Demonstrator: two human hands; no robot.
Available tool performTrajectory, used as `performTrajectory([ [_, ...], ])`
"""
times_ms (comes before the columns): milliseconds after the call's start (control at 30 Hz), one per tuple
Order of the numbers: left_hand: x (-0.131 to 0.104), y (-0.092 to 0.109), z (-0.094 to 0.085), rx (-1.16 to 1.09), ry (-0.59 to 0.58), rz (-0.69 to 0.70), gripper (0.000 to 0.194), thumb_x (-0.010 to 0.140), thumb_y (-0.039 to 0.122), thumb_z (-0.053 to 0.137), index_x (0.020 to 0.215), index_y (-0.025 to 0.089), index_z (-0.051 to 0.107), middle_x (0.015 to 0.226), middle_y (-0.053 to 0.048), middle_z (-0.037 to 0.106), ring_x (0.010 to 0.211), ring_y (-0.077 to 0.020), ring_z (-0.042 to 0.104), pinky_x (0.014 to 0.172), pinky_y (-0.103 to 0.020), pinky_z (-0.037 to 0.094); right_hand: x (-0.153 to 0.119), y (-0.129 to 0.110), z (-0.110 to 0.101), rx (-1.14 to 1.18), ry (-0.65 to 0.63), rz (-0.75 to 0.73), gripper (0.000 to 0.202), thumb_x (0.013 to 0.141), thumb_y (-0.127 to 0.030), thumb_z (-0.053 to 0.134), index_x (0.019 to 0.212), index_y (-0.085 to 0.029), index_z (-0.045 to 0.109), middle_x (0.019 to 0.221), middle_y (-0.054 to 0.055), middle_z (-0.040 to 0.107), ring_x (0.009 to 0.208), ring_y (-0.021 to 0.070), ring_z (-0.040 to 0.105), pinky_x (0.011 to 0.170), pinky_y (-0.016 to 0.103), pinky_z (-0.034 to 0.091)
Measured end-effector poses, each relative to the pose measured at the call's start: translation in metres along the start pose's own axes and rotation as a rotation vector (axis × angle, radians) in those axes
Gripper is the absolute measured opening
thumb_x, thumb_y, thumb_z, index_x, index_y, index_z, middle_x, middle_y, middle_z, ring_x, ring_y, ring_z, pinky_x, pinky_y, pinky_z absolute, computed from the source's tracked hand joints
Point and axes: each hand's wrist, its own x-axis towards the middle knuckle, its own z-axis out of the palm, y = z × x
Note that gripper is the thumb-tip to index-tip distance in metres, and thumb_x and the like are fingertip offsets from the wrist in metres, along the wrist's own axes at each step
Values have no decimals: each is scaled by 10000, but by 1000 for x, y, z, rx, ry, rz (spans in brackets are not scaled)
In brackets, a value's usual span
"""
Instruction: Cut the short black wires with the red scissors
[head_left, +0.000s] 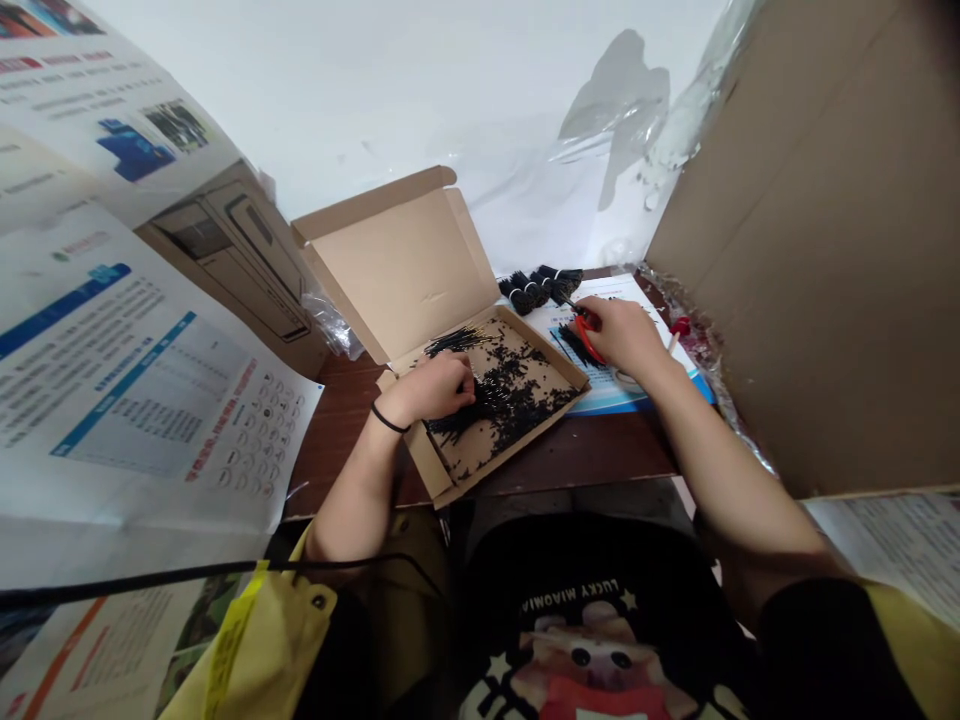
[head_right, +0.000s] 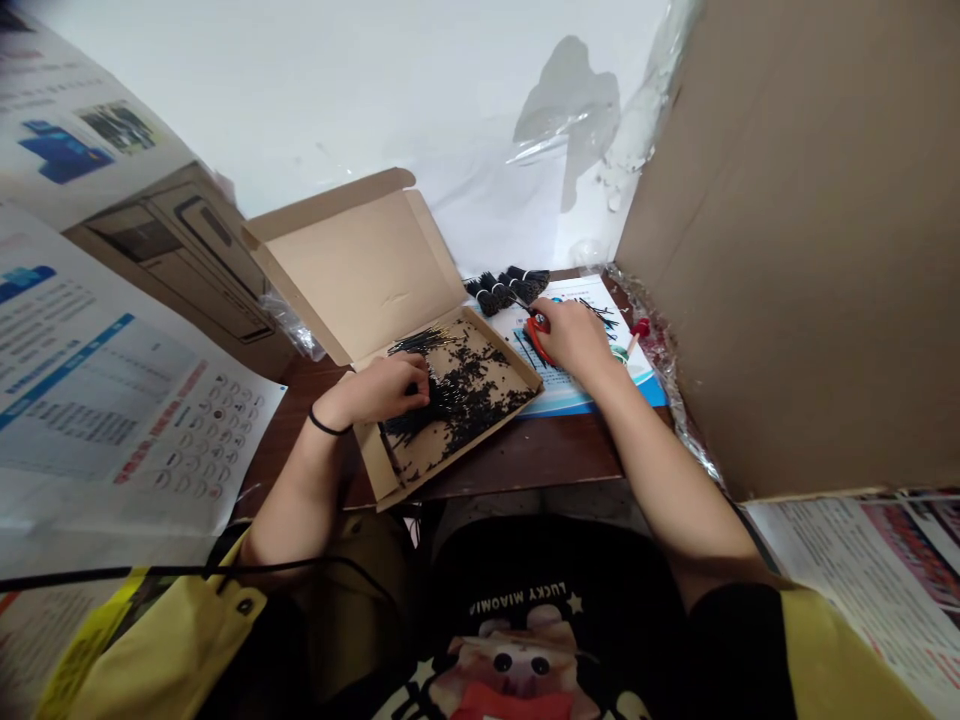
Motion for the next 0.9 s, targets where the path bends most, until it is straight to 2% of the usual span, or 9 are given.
performTrajectory([
  [167,-1,0,2,1,21,49,116,756,313,640,769,213,697,975,-61,609,1016,-255,527,775,-348,390,-1,-1,4,11,-32,-53,343,835,-392,485,1070,-224,671,809,99,687,708,213,570,602,312,327],
  [333,3,-1,6,-40,63,74,123,754,263,627,701,172,692,878,-67,624,846,-192,564,743,-302,419,-1,-4,5,17,-40,-98,342,840,-395,473,1057,-222,673,798,94,687,705,208,565,605,308,326],
  [433,7,-6,6,-98,110,94,146,783,257,588,720,169,687,850,-65,636,761,-165,561,698,-287,413,-2,-8,5,-2,-21,-55,338,835,-396,474,1046,-230,679,799,98,690,696,208,567,593,308,318],
  [533,10,-10,5,-192,153,55,155,801,276,581,726,173,671,792,-52,652,685,-152,551,637,-276,384,-4,-11,7,-26,26,15,330,830,-393,472,1023,-238,691,780,95,691,679,210,571,576,306,303],
  [633,12,-9,4,-291,203,39,156,796,308,604,723,182,659,713,-26,654,615,-137,530,601,-265,364,-5,-14,11,-14,26,0,307,818,-400,483,966,-250,706,730,75,682,657,201,573,568,298,299],
  [700,12,-7,3,-389,286,59,170,815,326,589,750,181,648,715,-21,656,618,-131,536,607,-260,377,-7,-19,14,8,36,-11,303,810,-408,494,972,-262,705,733,67,684,658,199,576,569,295,306],
  [800,13,-5,1,-689,405,79,203,863,346,533,805,167,609,710,-27,648,639,-120,572,620,-252,422,-13,-31,20,86,89,-25,325,824,-399,488,1042,-262,685,774,62,693,666,191,579,585,294,335],
  [900,16,-5,-1,-961,493,94,188,867,352,545,857,167,579,646,-5,599,560,-90,552,564,-231,426,-19,-45,25,204,72,-107,320,839,-372,487,1047,-227,682,737,50,670,647,166,561,615,285,371],
])
